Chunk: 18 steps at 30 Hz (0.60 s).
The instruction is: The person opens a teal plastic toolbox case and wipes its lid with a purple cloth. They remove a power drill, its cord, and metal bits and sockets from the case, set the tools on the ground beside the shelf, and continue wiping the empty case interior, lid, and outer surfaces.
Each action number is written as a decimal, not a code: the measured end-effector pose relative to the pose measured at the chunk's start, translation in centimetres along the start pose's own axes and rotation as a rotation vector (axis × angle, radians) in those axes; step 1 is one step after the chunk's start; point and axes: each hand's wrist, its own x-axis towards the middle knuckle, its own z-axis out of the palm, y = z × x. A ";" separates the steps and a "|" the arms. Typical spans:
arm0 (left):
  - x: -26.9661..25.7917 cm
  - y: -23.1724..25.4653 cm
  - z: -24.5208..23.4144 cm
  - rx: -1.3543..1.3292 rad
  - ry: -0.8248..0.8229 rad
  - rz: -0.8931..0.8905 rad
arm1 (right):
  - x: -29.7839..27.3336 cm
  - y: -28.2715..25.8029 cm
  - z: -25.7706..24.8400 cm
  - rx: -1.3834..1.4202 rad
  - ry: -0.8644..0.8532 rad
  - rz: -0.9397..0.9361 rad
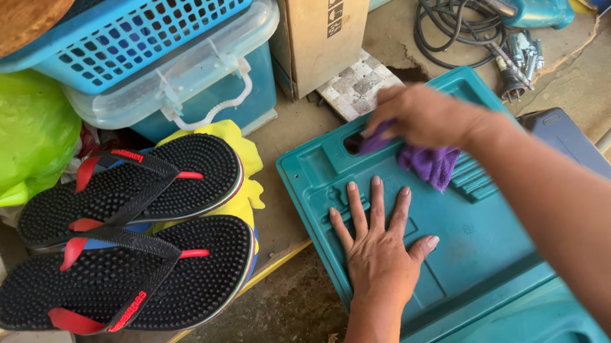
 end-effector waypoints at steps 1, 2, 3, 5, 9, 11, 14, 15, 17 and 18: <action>0.0 0.0 0.1 -0.001 -0.008 -0.002 | 0.0 -0.1 0.5 -0.006 0.003 0.006; -0.1 0.0 0.1 -0.002 -0.015 -0.005 | 0.0 -0.1 0.8 -0.013 0.006 0.012; -0.1 -0.1 0.1 -0.005 -0.007 -0.004 | 0.1 0.0 1.0 -0.017 0.008 0.015; -0.2 -0.1 0.2 -0.014 0.007 -0.001 | 0.1 0.4 0.6 -0.102 -0.013 -0.017; -0.1 -0.1 0.3 -0.025 0.003 -0.008 | -0.6 2.0 -2.7 -0.305 -0.160 0.071; -0.1 -0.1 0.3 -0.031 0.034 0.003 | -0.9 2.4 -4.0 -0.435 -0.176 0.095; -0.3 -0.1 0.3 -0.031 0.023 -0.007 | -1.5 2.3 -4.8 -0.633 -0.150 0.042; -0.2 -0.1 0.3 -0.032 0.018 -0.006 | -1.7 2.2 -5.1 -0.703 -0.131 0.011; -0.2 0.0 0.2 -0.035 0.008 -0.008 | -2.2 2.0 -5.4 -0.653 -0.136 0.095; -0.1 0.0 0.2 -0.034 -0.002 -0.013 | -2.2 1.9 -5.6 -0.627 -0.139 0.136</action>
